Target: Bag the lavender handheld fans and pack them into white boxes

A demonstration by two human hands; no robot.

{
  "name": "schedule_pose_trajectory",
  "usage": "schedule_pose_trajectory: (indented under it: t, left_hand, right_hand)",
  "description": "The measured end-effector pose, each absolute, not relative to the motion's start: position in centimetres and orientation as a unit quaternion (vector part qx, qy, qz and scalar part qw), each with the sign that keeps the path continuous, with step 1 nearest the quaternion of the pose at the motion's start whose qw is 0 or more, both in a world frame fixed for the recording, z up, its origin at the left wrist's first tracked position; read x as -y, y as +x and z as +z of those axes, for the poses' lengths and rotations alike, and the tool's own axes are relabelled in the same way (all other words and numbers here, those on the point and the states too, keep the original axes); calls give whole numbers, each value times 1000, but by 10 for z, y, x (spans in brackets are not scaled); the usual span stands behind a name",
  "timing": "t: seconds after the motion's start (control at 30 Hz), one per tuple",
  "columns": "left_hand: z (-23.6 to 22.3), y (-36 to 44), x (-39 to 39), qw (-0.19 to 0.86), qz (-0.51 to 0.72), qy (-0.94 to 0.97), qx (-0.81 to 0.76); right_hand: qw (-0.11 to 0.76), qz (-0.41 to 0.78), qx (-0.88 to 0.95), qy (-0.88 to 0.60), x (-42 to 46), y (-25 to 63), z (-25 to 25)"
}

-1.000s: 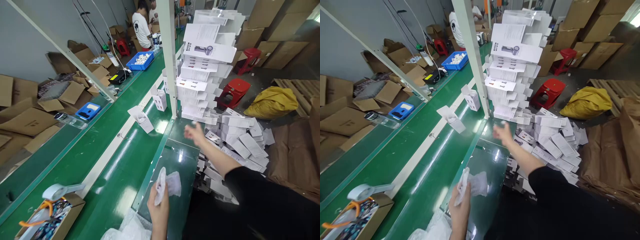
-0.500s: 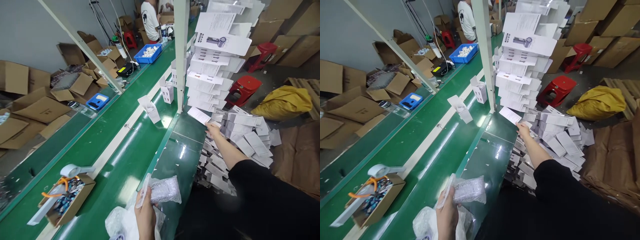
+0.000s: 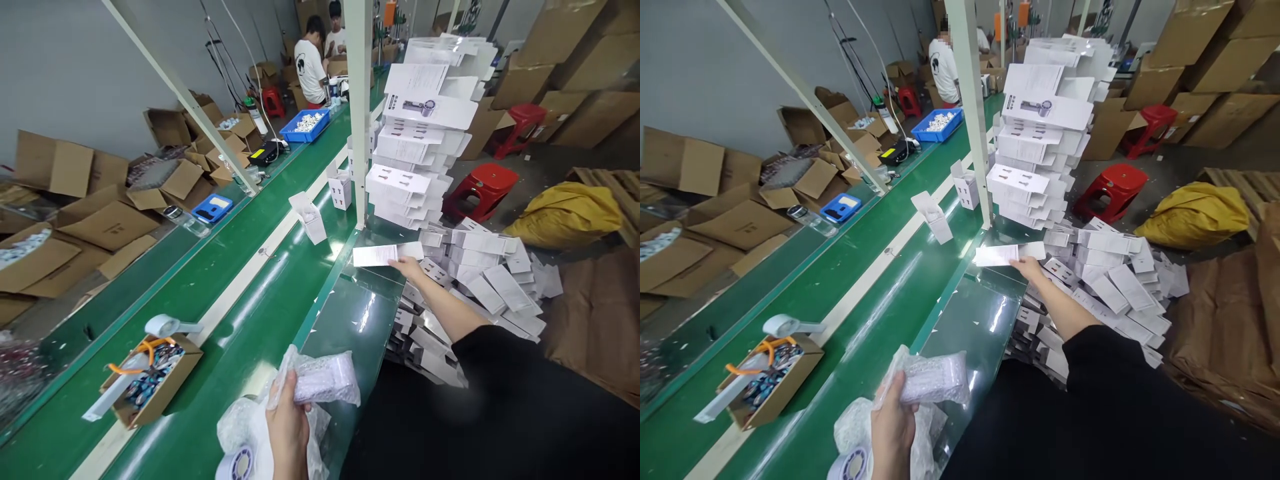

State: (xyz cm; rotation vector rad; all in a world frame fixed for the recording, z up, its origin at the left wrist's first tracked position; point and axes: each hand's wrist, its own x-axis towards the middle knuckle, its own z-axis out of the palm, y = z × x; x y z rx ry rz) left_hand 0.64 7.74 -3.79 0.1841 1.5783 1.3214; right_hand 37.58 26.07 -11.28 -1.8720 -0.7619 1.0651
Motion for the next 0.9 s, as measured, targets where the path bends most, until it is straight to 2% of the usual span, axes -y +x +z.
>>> schedule_pose_trajectory:
  t: [0.1, 0.23, 0.33, 0.43, 0.53, 0.63, 0.77, 0.9]
  left_hand:
    - [-29, 3, -83, 501, 576, 66, -643]
    - [-10, 11, -98, 482, 620, 50, -617]
    - [-5, 23, -109, 456, 639, 131, -606]
    - [-10, 26, -109, 367, 620, 254, -645]
    - [-12, 19, -96, 201, 547, 399, -708]
    - [-8, 20, -84, 52, 393, 582, -710]
    - [-4, 41, -90, 31, 168, 667, -725]
    - [-4, 58, -94, 28, 99, 679, -727]
  right_hand:
    - [394, 350, 503, -685, -226, 356, -93]
    - [294, 269, 794, -459, -189, 308, -70]
    - [254, 289, 866, -319, -174, 268, -70]
    - [271, 302, 878, -254, -169, 241, -82]
    - [291, 310, 873, -238, -169, 224, -93]
    - [296, 318, 868, -242, -165, 210, -94]
    - [276, 334, 872, -229, -158, 194, -93]
    - [312, 344, 852, -242, -159, 194, -104]
